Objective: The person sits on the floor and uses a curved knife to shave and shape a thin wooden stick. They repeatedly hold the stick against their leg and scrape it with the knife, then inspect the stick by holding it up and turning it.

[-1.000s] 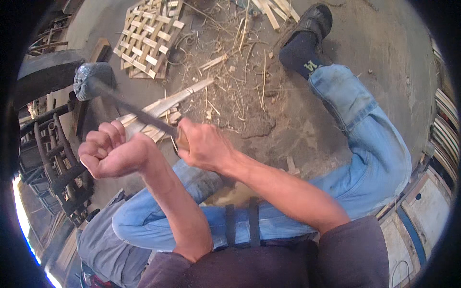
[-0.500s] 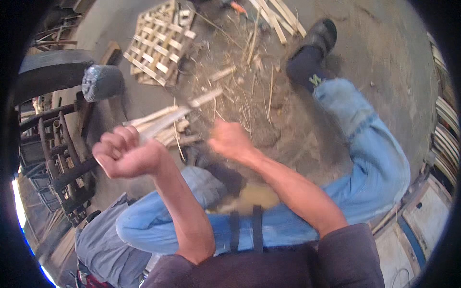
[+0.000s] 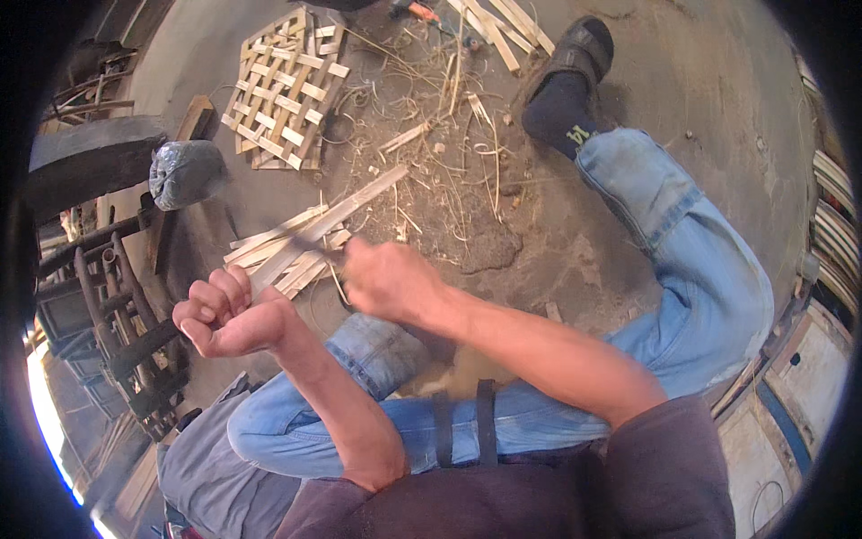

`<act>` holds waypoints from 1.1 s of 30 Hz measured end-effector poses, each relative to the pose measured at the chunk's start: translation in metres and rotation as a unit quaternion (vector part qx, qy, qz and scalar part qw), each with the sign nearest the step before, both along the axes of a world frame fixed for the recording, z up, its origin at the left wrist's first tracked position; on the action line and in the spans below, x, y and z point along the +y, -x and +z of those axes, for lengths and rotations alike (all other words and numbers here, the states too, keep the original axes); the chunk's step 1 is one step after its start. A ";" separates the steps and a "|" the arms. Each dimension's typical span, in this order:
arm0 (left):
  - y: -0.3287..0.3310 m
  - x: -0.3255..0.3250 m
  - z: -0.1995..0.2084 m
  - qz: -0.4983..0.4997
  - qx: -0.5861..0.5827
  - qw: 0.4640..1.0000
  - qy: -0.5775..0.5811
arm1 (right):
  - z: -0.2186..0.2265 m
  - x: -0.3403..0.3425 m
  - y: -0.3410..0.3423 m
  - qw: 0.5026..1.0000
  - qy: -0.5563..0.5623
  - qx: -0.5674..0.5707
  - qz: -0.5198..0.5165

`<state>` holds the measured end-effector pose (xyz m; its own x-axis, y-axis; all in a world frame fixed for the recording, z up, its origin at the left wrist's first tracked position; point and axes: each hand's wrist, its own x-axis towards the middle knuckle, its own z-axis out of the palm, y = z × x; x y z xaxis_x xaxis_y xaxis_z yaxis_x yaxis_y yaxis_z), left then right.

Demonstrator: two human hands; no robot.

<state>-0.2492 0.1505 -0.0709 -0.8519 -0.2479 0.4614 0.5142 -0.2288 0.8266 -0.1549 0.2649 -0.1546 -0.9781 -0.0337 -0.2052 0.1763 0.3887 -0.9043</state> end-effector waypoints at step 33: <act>-0.013 0.003 -0.002 0.003 0.015 0.999 0.033 | -0.031 0.012 -0.008 0.997 0.008 -0.073 -0.038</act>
<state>-0.2358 0.1536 -0.0724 -0.8361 -0.2214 0.5020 0.5400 -0.1699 0.8244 -0.1465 0.2767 -0.1857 -0.9375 0.0344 -0.3462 0.3353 0.3553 -0.8725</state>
